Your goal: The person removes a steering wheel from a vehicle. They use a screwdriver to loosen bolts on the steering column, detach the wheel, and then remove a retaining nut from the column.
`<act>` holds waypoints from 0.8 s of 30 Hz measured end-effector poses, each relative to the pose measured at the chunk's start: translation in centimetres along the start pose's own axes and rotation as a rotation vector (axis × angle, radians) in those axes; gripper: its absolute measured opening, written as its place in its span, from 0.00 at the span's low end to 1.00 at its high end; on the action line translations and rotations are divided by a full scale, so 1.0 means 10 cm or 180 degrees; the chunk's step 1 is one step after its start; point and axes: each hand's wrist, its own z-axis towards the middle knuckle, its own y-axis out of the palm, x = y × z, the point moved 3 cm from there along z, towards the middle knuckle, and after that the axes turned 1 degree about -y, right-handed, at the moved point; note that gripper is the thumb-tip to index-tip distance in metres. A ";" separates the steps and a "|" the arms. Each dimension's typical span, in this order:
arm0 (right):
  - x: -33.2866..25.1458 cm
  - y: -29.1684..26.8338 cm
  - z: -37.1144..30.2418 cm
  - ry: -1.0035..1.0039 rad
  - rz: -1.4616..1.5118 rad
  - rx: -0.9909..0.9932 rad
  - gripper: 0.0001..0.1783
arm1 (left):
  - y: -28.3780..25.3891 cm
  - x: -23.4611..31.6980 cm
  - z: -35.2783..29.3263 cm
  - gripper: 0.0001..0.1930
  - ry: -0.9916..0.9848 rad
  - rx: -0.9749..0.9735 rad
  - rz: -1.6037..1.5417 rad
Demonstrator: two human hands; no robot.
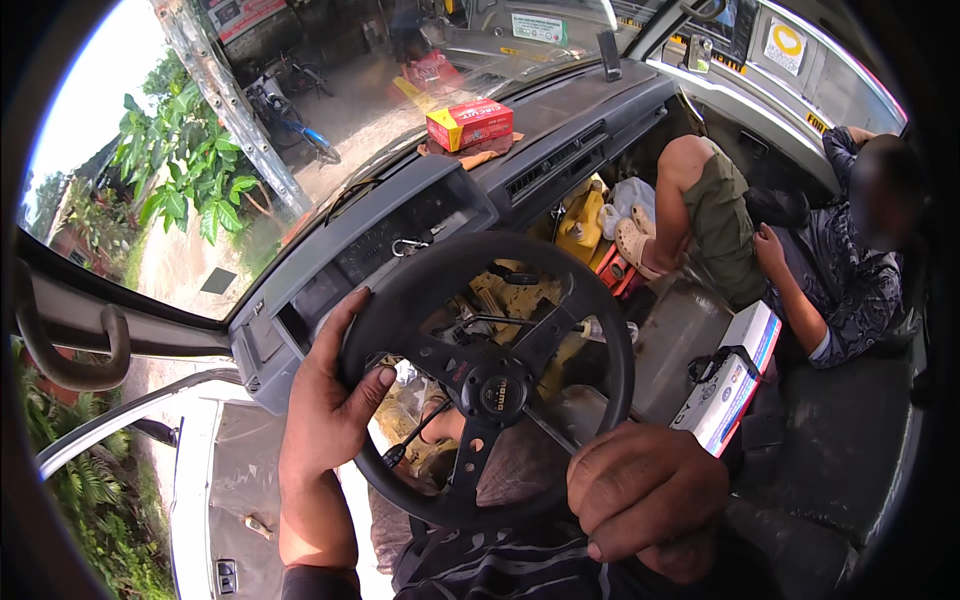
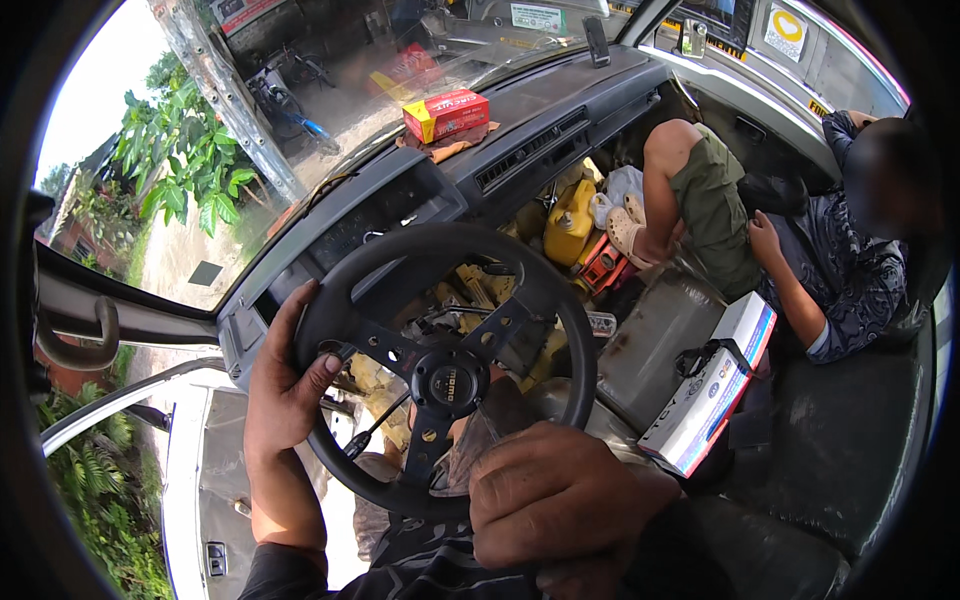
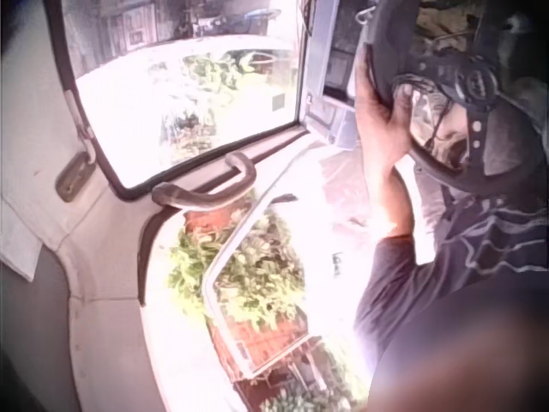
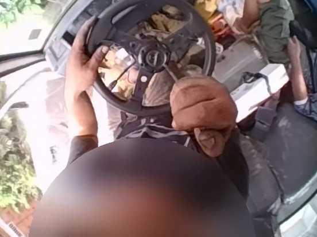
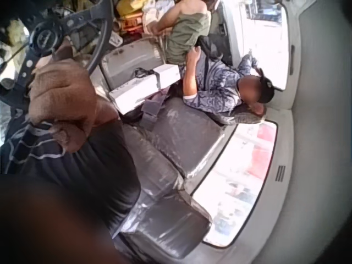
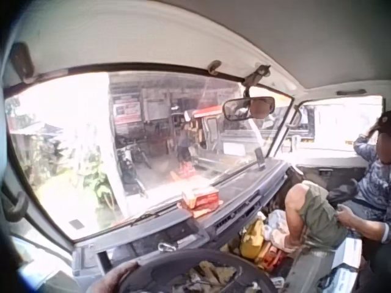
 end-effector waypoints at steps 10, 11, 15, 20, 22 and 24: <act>-0.10 0.12 0.03 -0.0317 -0.1516 0.1656 0.27 | 0.00 0.01 0.01 0.40 -0.0079 -0.0021 0.0023; -0.08 0.09 0.05 -0.0500 -0.1247 0.1318 0.26 | 0.00 0.01 0.00 0.40 -0.0079 -0.0028 -0.0040; -0.02 -0.08 0.16 -0.0009 0.1450 -0.0977 0.23 | 0.02 0.13 -0.01 0.41 0.0017 0.0044 0.0542; -0.29 0.06 0.03 0.0155 -0.1707 0.0603 0.21 | 0.21 0.62 -0.12 0.37 0.1234 0.0290 0.2246; -0.29 0.09 0.02 0.0162 -0.0944 0.0381 0.20 | 0.43 0.74 -0.19 0.37 0.1552 -0.0619 0.1870; -0.23 0.08 0.02 0.0101 0.0149 -0.0454 0.18 | 0.70 0.76 -0.28 0.35 0.1717 -0.1623 0.1688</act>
